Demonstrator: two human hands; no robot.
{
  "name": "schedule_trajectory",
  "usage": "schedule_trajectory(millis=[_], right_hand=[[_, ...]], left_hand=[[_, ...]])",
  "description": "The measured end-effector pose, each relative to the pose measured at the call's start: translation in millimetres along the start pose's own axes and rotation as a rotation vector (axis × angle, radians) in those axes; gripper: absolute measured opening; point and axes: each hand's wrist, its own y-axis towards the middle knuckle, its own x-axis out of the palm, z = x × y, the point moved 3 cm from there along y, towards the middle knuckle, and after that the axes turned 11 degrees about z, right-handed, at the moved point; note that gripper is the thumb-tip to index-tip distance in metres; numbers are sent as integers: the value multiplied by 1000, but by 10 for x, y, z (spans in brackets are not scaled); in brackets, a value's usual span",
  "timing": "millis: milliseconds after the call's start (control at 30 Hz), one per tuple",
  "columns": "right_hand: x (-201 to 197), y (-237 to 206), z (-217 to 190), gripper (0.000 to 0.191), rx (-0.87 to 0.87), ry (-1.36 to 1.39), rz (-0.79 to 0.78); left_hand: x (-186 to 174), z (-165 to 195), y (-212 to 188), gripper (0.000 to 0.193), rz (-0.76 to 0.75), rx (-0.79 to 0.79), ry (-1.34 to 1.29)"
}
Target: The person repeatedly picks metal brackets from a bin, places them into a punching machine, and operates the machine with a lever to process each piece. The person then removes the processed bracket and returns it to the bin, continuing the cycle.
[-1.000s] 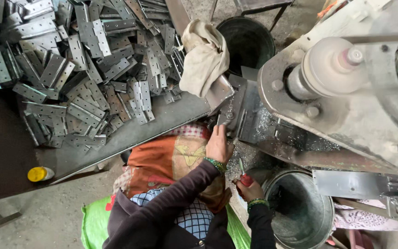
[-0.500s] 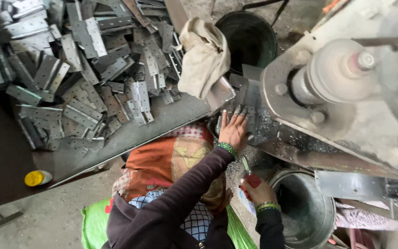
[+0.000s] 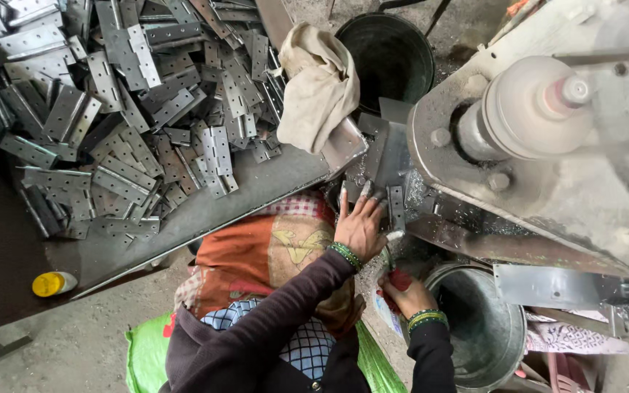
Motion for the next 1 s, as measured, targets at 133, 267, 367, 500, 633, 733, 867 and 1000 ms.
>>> schedule_trajectory(millis=[133,267,367,500,633,733,867,1000], right_hand=[[-144,36,-58,55,84,-74,3],[-208,61,-62,74,140,-327,82],[-170,61,-33,77,174,-390,123],[-2,32,74,70,278,-23,114],[92,35,177,63,127,-61,293],[83,22,209,64,104,-34,227],[103,25,302,65,168,-230,55],[190,33,359,71,105,-275,118]], left_hand=[[-30,-4,189,82,-44,-10,172],[140,24,446,74,-43,-79,111],[348,1,632,65,-36,-78,169],[517,-64,702,63,15,-63,194],[459,-170,584,84,-101,-25,68],[266,-274,384,81,-58,88,65],[162,-275,301,67,-15,182,149],[243,-213,375,62,-28,133,147]])
